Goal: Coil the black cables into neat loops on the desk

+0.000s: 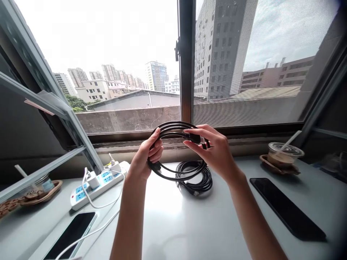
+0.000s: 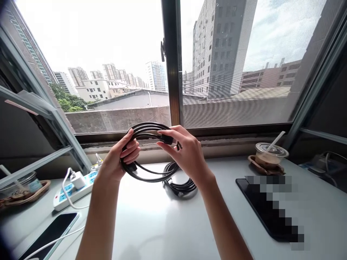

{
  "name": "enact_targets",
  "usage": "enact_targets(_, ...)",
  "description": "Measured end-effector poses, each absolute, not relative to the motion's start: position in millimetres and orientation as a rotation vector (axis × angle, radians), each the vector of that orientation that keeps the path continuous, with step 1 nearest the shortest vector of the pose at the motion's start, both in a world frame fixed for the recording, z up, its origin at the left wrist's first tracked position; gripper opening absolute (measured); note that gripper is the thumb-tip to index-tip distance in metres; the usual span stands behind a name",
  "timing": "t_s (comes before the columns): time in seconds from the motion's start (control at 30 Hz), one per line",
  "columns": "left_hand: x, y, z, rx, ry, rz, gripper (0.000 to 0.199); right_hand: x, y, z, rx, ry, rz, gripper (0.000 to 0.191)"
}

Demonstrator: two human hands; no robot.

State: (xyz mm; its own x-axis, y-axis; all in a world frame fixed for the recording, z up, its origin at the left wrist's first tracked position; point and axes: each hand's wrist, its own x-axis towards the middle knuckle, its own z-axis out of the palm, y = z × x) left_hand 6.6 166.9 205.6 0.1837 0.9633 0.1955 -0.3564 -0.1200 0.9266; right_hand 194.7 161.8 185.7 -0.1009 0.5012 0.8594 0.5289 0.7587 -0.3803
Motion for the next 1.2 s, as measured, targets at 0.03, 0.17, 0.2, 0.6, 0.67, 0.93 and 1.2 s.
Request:
enact_targets(0.03, 6.3, 167.0, 205.3, 1.156, 0.705, 1.308, 0.050, 194.9, 161.7, 185.8, -0.795, -1.736, -0.037, 0.027)
enact_targets(0.17, 6.8, 169.5, 202.6, 1.171, 0.697, 1.332, 0.049, 194.3, 161.4, 184.8, -0.785, -1.740, -0.111, 0.027)
enact_targets(0.2, 7.9, 170.6, 201.6, 1.173, 0.702, 1.341, 0.049, 193.7, 161.4, 184.4, -0.806, -1.736, -0.148, 0.027)
enact_targets(0.6, 26.0, 169.1, 198.3, 1.111, 0.634, 1.245, 0.035, 194.4, 183.2, 169.3, -1.086, -1.558, -0.345, 0.026)
enact_targets(0.67, 27.8, 168.4, 196.6, 1.030, 0.566, 1.216, 0.031, 194.4, 185.1, 166.8, -1.080, -1.530, -0.385, 0.026)
enact_targets(0.93, 35.8, 155.7, 195.5, 1.213, 0.674, 1.144, 0.053, 200.0, 173.2, 169.5, -1.074, -1.595, -0.366, 0.028)
enact_targets(1.2, 34.9, 121.6, 203.8, 1.464, 0.625, 1.152, 0.043, 210.2, 156.3, 170.4, -1.080, -1.669, -0.004, 0.028)
